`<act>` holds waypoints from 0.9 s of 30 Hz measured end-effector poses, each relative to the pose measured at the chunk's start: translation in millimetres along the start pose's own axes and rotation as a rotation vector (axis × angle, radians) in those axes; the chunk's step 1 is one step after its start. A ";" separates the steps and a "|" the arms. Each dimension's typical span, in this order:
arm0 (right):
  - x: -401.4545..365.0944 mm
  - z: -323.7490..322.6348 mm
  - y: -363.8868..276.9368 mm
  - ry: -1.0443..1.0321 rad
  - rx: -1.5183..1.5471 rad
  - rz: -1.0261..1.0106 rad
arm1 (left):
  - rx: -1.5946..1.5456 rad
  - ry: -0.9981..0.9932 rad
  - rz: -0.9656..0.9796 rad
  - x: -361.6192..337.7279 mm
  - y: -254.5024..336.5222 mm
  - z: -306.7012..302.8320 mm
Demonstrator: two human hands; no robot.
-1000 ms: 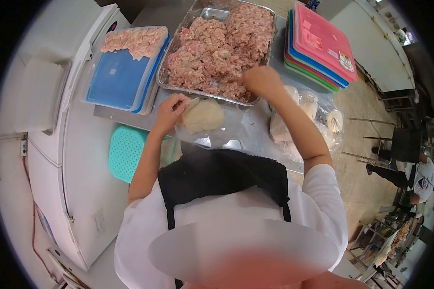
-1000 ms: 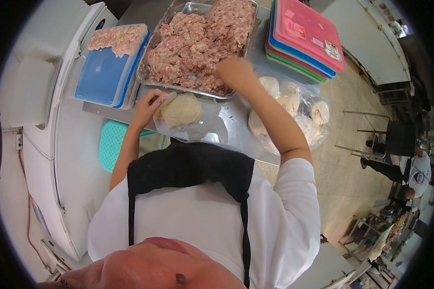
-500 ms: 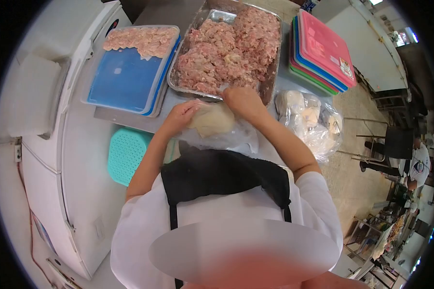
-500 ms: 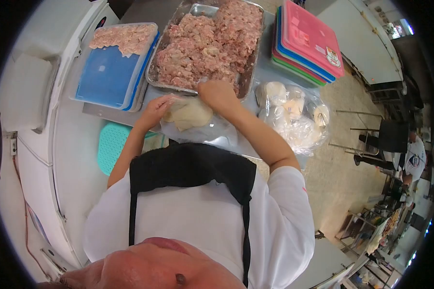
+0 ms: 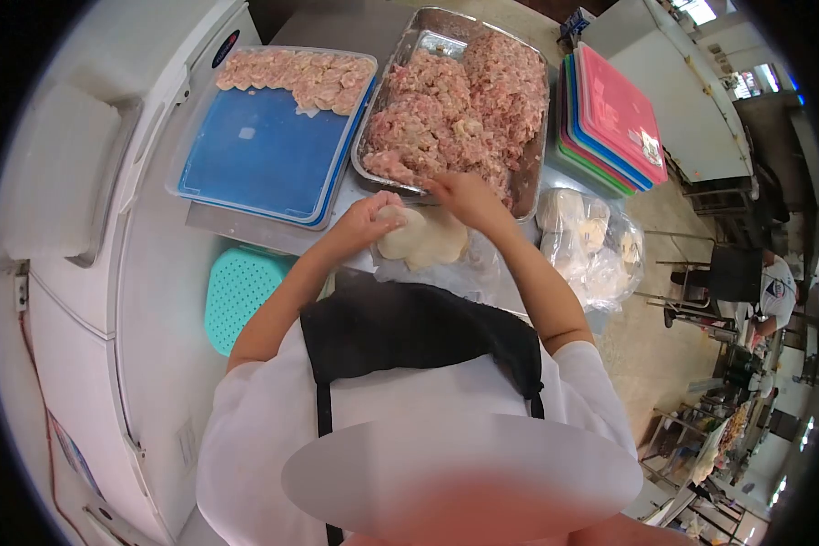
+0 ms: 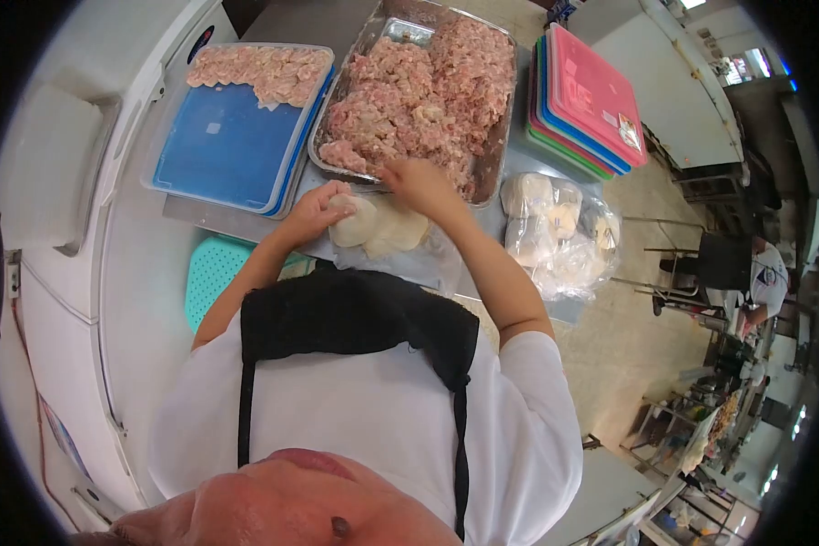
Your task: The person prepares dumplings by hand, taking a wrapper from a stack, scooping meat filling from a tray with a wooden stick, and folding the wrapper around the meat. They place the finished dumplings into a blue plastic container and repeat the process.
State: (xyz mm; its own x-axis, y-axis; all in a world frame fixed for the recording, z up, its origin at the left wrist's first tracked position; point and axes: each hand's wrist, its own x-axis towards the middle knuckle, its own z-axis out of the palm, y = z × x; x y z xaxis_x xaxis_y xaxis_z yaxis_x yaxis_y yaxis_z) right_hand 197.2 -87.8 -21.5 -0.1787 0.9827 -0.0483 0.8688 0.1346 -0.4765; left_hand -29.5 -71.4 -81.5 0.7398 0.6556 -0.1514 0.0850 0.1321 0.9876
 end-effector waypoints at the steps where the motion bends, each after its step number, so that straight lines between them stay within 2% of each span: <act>1: -2.2 -4.2 8.5 -0.003 0.165 0.023 | -0.057 0.005 0.024 1.3 7.2 -0.2; 2: -3.5 -7.3 18.2 -0.004 0.329 0.043 | -0.114 0.011 0.049 4.1 16.2 0.5; 3: -4.9 -0.4 34.5 0.066 0.399 0.174 | -0.171 0.016 0.071 7.5 22.4 3.0; 6: -15.0 -32.3 19.4 0.253 0.836 0.290 | -0.933 0.164 0.027 43.0 33.7 4.3; 10: -22.4 -44.0 6.2 0.356 1.014 0.254 | -1.151 0.260 0.134 77.5 89.4 19.0; 11: -23.0 -37.5 7.6 0.372 0.911 0.213 | -1.191 0.277 0.132 87.3 96.5 20.9; 14: -27.1 -6.1 32.5 0.571 0.342 0.028 | -1.242 0.289 0.134 100.9 118.6 27.7; 16: -46.4 -35.3 30.6 0.393 0.054 0.055 | -1.242 0.284 0.078 102.2 109.2 19.2; 18: -67.4 -62.1 20.5 0.177 -0.175 0.133 | -1.227 0.335 0.124 114.9 82.3 17.2; 20: -69.8 -63.8 13.9 0.315 -0.138 0.070 | -1.256 0.403 0.121 122.1 75.7 22.4; 21: -70.6 -64.1 13.7 0.384 -0.120 0.038 | -1.247 0.386 0.056 117.8 85.3 28.4; 24: -59.8 -57.3 48.6 0.233 -0.179 -0.050 | -1.185 0.452 0.015 110.1 107.4 40.6; 27: -76.3 -112.8 10.6 0.160 -0.422 0.046 | -1.113 0.503 0.028 114.1 99.5 38.7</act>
State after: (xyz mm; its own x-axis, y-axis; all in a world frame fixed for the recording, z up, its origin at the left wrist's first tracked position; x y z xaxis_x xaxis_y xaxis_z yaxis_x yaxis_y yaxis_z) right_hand 272.2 -147.1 76.1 -0.0907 0.9918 0.0906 0.9924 0.0977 -0.0755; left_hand 89.3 -12.2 1.2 0.3708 0.8501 -0.3739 -0.7270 0.5163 0.4527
